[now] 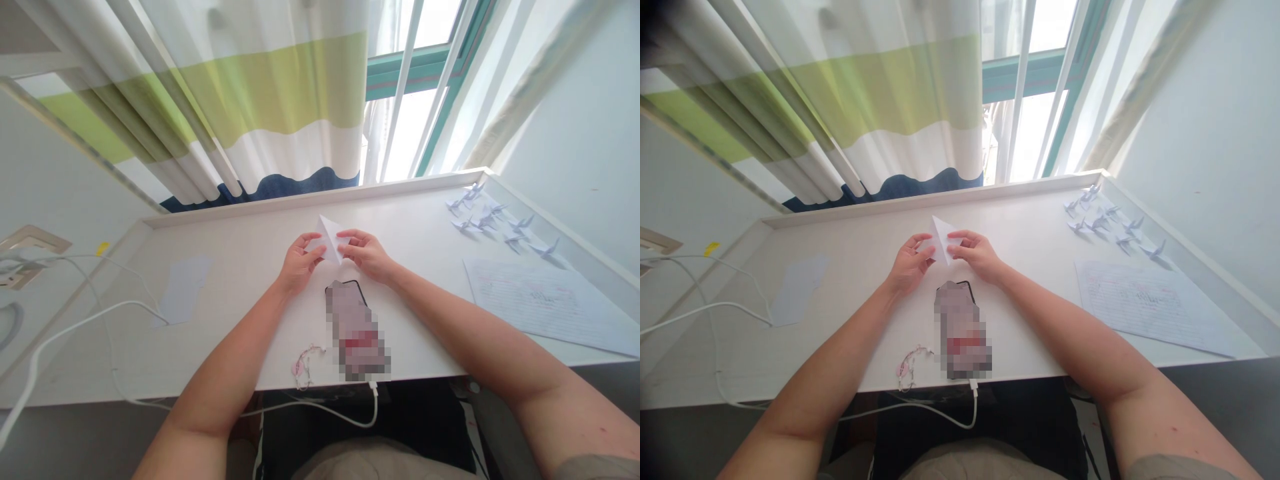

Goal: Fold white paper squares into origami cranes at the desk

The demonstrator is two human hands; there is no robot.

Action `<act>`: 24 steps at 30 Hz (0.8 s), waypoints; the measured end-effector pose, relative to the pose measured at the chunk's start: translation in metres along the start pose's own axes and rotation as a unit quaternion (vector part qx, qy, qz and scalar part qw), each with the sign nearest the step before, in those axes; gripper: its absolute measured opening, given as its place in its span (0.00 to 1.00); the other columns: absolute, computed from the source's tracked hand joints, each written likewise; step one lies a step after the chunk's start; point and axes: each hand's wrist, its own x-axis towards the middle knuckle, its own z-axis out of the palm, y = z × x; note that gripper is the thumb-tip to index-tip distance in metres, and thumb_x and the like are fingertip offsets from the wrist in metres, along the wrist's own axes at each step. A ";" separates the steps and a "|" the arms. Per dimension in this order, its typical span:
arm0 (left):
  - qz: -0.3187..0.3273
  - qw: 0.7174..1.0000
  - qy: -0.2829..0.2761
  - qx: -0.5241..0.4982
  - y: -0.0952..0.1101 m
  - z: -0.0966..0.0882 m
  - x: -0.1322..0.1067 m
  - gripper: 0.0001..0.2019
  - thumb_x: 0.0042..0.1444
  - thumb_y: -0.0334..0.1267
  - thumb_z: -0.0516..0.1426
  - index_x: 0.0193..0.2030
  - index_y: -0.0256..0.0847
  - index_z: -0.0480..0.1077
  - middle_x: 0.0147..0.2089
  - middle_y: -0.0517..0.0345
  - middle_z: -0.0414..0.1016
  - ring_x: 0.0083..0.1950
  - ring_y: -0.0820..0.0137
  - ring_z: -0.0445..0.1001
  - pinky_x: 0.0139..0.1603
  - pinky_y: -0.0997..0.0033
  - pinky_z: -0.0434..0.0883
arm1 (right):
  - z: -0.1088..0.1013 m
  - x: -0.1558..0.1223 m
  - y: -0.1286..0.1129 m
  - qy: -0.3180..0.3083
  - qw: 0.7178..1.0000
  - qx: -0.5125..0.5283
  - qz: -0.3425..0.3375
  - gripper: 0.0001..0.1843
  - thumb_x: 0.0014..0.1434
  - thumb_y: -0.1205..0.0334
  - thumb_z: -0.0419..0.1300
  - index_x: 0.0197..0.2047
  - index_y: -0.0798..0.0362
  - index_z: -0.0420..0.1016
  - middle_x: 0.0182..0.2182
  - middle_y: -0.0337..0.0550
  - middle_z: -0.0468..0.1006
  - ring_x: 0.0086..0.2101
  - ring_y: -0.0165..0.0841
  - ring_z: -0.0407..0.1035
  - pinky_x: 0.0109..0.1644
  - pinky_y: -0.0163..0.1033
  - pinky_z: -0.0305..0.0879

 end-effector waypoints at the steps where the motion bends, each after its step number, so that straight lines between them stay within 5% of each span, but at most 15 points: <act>1: 0.003 1.000 -0.004 0.003 0.001 0.000 -0.001 0.27 0.42 0.42 0.78 0.46 0.45 0.74 0.49 0.57 0.82 0.44 0.67 0.81 0.48 0.65 0.78 | 0.000 0.000 0.000 0.005 1.000 0.001 -0.004 0.27 0.40 0.52 0.83 0.42 0.48 0.84 0.34 0.39 0.85 0.35 0.34 0.76 0.44 0.43 0.71; 5: 0.023 0.999 0.012 0.033 0.001 -0.001 0.000 0.30 0.40 0.39 0.78 0.48 0.46 0.71 0.41 0.61 0.81 0.42 0.69 0.80 0.49 0.65 0.76 | -0.001 0.002 -0.002 0.030 0.999 0.005 -0.023 0.27 0.38 0.53 0.84 0.41 0.49 0.84 0.36 0.40 0.85 0.37 0.35 0.77 0.46 0.45 0.73; 11: 0.029 0.997 0.044 0.064 -0.006 -0.004 0.004 0.26 0.45 0.46 0.77 0.50 0.41 0.80 0.40 0.56 0.83 0.42 0.68 0.79 0.51 0.62 0.75 | 0.000 0.002 -0.004 0.033 0.999 0.015 -0.006 0.27 0.37 0.53 0.85 0.40 0.49 0.84 0.35 0.40 0.86 0.36 0.35 0.77 0.46 0.45 0.73; 24: 0.009 0.999 0.003 0.037 -0.005 0.000 0.001 0.22 0.46 0.50 0.76 0.40 0.42 0.75 0.42 0.57 0.81 0.42 0.68 0.79 0.50 0.63 0.77 | 0.003 -0.003 -0.004 -0.017 0.999 0.029 0.035 0.26 0.39 0.51 0.85 0.40 0.49 0.83 0.35 0.41 0.86 0.35 0.35 0.78 0.44 0.44 0.74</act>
